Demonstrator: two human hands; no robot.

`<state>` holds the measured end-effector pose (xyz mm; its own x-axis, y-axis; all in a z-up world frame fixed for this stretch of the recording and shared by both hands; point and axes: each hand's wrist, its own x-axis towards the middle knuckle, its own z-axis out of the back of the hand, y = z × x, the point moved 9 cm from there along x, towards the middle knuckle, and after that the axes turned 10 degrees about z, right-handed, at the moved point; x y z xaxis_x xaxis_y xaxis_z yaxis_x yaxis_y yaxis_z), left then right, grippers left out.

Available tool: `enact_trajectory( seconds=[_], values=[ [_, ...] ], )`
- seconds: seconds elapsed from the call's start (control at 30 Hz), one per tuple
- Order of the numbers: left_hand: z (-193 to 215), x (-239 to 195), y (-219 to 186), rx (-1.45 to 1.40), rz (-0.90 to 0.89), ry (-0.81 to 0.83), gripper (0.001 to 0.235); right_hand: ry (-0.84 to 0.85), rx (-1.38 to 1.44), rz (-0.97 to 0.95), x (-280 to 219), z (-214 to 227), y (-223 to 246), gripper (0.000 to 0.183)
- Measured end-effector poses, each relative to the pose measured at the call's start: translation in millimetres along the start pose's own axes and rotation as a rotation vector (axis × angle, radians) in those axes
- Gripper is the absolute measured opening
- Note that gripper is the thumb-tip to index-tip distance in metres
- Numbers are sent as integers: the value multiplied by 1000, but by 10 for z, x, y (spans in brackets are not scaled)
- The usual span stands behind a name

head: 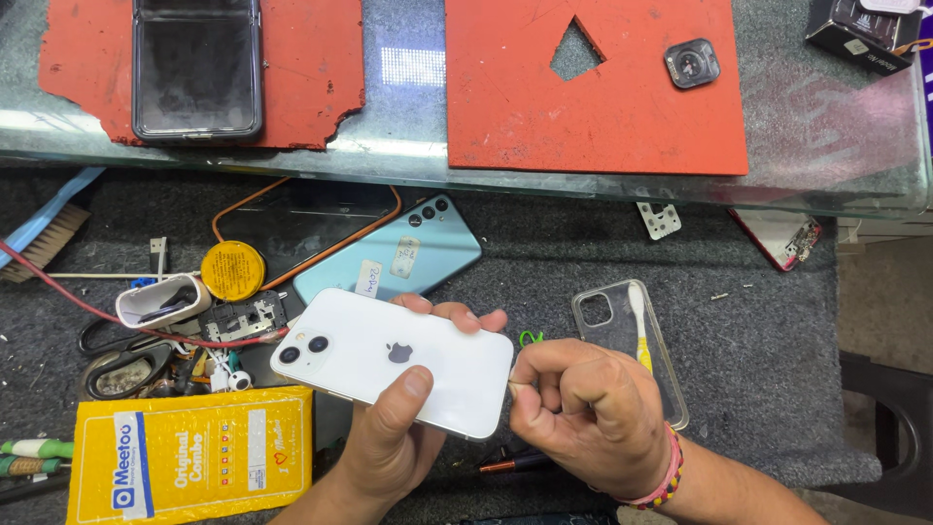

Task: The person removes a rubber band from a white smartphone, inspects the device, and uses a screwdriver to work on the bottom edge near the charging port. The person handles the phone and a clear case while working at a cluttered workbench.

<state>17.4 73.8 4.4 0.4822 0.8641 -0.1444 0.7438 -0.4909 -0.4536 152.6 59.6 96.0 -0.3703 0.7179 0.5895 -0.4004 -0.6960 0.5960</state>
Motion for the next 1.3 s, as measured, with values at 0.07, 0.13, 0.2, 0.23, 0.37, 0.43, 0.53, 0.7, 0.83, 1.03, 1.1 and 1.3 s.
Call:
enact_trajectory(
  seconds=[0.07,0.13,0.2,0.23,0.37,0.43,0.53,0.7,0.83,1.03,1.1,1.3],
  values=[
    [3,-6,4,8,9,-5,56,8,7,5,6,-5,-5,47],
    [5,-14,16,9,13,-5,56,13,12,18,7,-5,4,47],
    [2,-12,26,6,9,2,55,23,-3,39,11,-4,19,47],
    [5,-12,30,5,9,0,55,29,-11,49,15,-5,27,47],
    [26,-5,44,3,18,-6,55,43,0,69,28,-11,29,48],
    [34,-1,54,1,22,-8,55,55,-2,93,35,-15,28,48],
    [43,3,63,-3,26,-8,55,58,10,146,39,-10,41,48],
    [77,19,91,-18,42,-28,56,101,-96,221,20,-39,64,52],
    [81,24,106,-24,42,-36,56,125,-111,288,7,-55,85,55],
    [97,47,127,-146,64,-36,50,118,-25,262,-6,-48,41,52],
    [111,53,140,-187,77,-52,49,117,-16,256,-21,-51,43,50],
    [117,60,187,-263,164,-71,50,77,33,266,-39,-33,85,47]
  ],
)
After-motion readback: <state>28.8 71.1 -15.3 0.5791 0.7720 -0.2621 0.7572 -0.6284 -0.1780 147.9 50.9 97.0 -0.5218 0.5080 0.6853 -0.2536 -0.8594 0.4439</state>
